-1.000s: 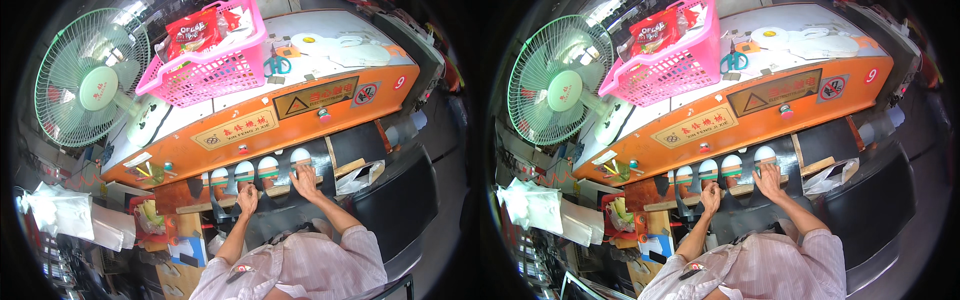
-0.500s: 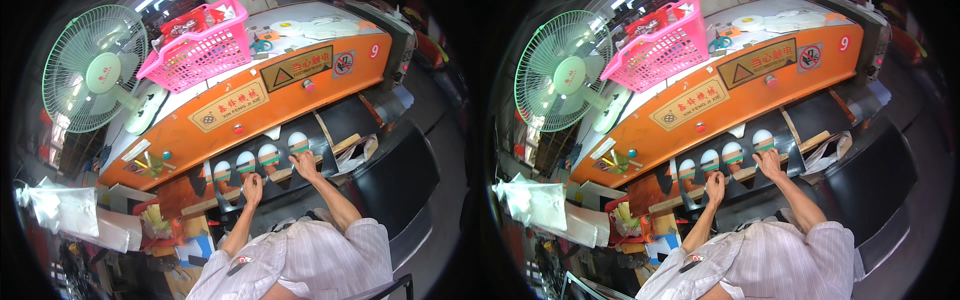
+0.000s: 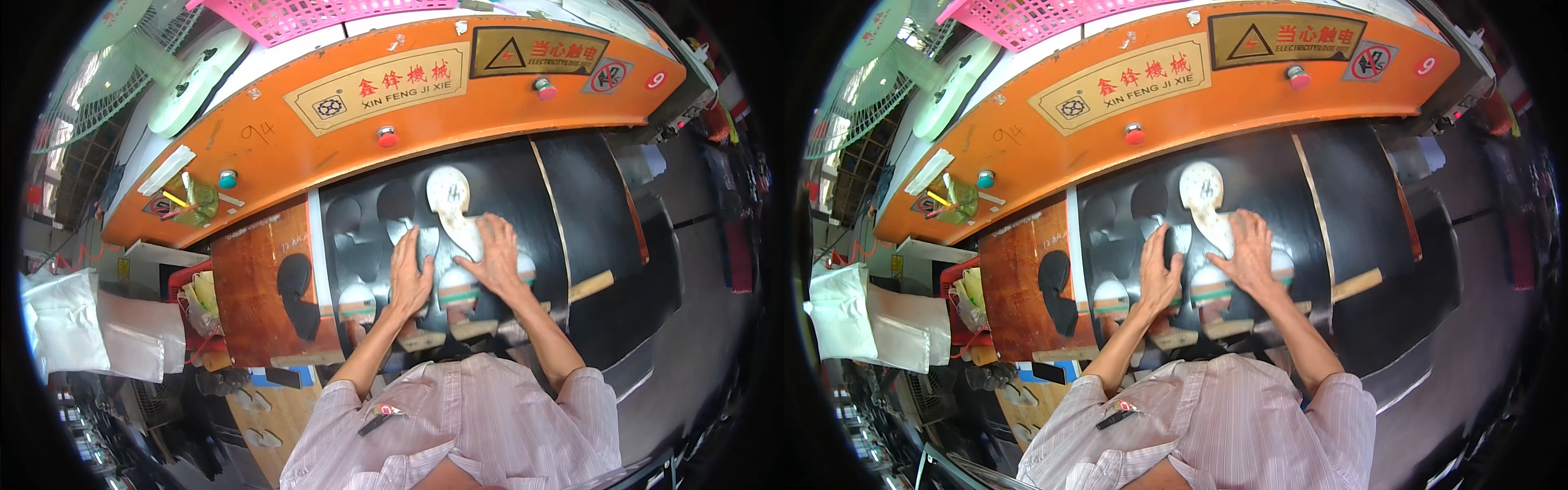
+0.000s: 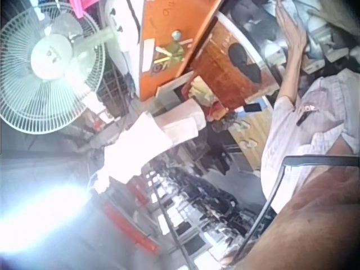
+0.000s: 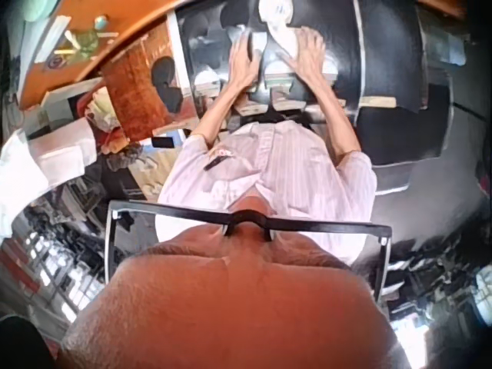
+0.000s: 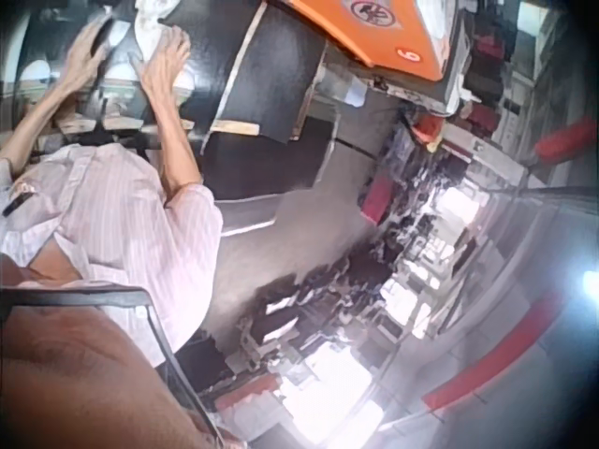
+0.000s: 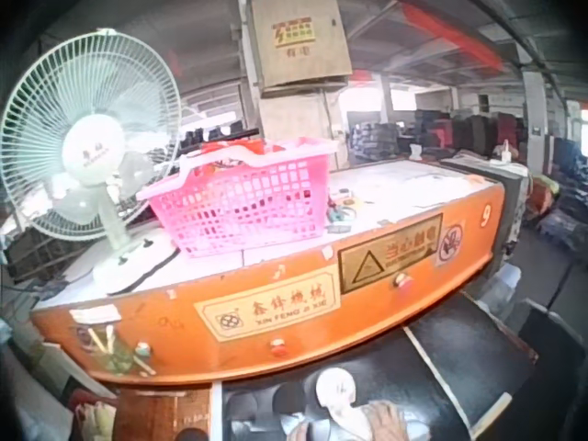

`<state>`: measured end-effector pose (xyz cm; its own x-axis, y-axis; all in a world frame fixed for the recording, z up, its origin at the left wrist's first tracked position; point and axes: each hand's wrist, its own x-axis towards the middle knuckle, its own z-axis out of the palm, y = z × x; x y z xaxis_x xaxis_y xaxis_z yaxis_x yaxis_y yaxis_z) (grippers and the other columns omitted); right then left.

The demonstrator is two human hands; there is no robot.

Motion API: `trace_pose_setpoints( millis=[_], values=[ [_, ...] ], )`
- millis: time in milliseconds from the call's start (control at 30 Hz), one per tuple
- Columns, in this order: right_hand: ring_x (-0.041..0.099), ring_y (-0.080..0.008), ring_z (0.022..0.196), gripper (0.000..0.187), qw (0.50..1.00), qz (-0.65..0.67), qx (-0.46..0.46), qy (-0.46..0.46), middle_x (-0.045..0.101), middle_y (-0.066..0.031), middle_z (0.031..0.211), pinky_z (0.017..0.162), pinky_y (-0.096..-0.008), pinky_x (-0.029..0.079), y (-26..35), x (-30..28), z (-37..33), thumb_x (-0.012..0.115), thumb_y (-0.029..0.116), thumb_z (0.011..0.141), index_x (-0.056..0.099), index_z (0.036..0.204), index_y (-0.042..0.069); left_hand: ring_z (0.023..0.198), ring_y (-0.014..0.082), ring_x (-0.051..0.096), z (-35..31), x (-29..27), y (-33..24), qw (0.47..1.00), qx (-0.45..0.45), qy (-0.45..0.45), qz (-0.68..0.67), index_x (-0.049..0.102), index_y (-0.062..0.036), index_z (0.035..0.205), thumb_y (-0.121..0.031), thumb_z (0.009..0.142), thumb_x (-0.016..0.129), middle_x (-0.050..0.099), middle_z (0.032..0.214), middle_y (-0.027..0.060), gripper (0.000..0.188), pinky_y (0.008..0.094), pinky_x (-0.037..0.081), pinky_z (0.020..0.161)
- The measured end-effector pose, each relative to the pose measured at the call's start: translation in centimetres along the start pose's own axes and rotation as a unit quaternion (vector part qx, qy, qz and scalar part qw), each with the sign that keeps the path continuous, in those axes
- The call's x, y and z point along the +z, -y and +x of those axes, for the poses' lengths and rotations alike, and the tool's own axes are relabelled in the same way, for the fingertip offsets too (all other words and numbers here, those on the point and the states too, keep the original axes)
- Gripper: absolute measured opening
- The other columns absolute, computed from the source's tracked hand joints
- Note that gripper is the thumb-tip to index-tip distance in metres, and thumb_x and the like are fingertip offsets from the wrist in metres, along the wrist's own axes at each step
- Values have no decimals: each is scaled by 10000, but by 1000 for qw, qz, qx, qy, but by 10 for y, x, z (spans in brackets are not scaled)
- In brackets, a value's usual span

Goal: The person places white shoe-shaped templates on a black sheet, aligns them, and presses down to adhere the sheet. They then peel the sheet off the templates and stack the finished pieces on a nearby table.

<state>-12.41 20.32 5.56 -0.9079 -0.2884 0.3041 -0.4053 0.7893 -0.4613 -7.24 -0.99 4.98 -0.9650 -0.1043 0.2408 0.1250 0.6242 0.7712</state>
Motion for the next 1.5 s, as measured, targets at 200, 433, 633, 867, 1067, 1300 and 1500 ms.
trace_pose_setpoints(
  millis=[200, 433, 633, 867, 1067, 1300, 1500],
  values=[
    [546, -353, 1189, 667, 995, 92, -21, 37, 612, -163, 1227, 1029, -500, 415, -2, -1, -25, 878, 234, 686, 647, 1258, -19, 1522, 450, 316, -7, 36, -14, 997, -26, 69, -13, 262, 73, 1598, -227, 1029, 539, 377, 1602, 301, 701, 519, 219, 1265],
    [637, -197, 1144, 543, 823, 522, 220, 42, 665, -90, 1240, 1047, -317, 484, -66, -67, -43, 879, 99, 771, 688, 1255, -53, 1549, 441, 273, -42, 48, -19, 984, 5, 124, 124, 343, 57, 1581, -302, 1011, 582, 343, 1633, 283, 715, 528, 180, 1282],
    [617, -325, 1147, 560, 966, 100, 204, -119, 650, -178, 1202, 1029, -419, 487, -153, -119, -67, 888, 214, 752, 684, 1180, -84, 1572, 447, 205, -42, 49, -30, 969, 21, 155, 189, 386, -3, 1581, -362, 1016, 602, 230, 1688, 273, 703, 555, 153, 1283],
    [602, -379, 1080, 349, 973, -136, 138, -123, 668, -189, 1118, 965, -490, 479, -184, -133, -105, 797, 151, 813, 705, 1085, -49, 1564, 509, 154, -83, 50, -40, 956, 44, 212, 200, 305, 28, 1603, -421, 944, 689, 170, 1673, 339, 885, 583, 141, 1271],
    [687, -117, 842, 129, 833, 390, 374, 118, 729, -70, 919, 720, -290, 556, -48, -108, -183, 783, 55, 873, 731, 967, -16, 1568, 492, 156, -98, 36, -58, 933, 1, 294, 205, 292, 37, 1597, -476, 859, 772, 194, 1671, 309, 1019, 595, 187, 1264],
    [629, -67, 917, 267, 586, 629, 489, 148, 719, -8, 996, 835, -207, 465, -25, -75, -189, 771, 122, 960, 749, 1196, -1, 1580, 415, 215, -38, 37, -34, 877, 237, 392, 142, 335, 14, 1596, -608, 809, 801, 249, 1686, 246, 1106, 530, 212, 1290],
    [627, -74, 975, 228, 597, 656, 458, 61, 713, -9, 1019, 949, -237, 439, -7, -58, -199, 791, 40, 914, 764, 1139, 9, 1587, 438, 180, -53, 37, -35, 859, 257, 414, 154, 323, -27, 1619, -674, 886, 681, 215, 1694, 267, 1041, 552, 193, 1289]
  ],
)
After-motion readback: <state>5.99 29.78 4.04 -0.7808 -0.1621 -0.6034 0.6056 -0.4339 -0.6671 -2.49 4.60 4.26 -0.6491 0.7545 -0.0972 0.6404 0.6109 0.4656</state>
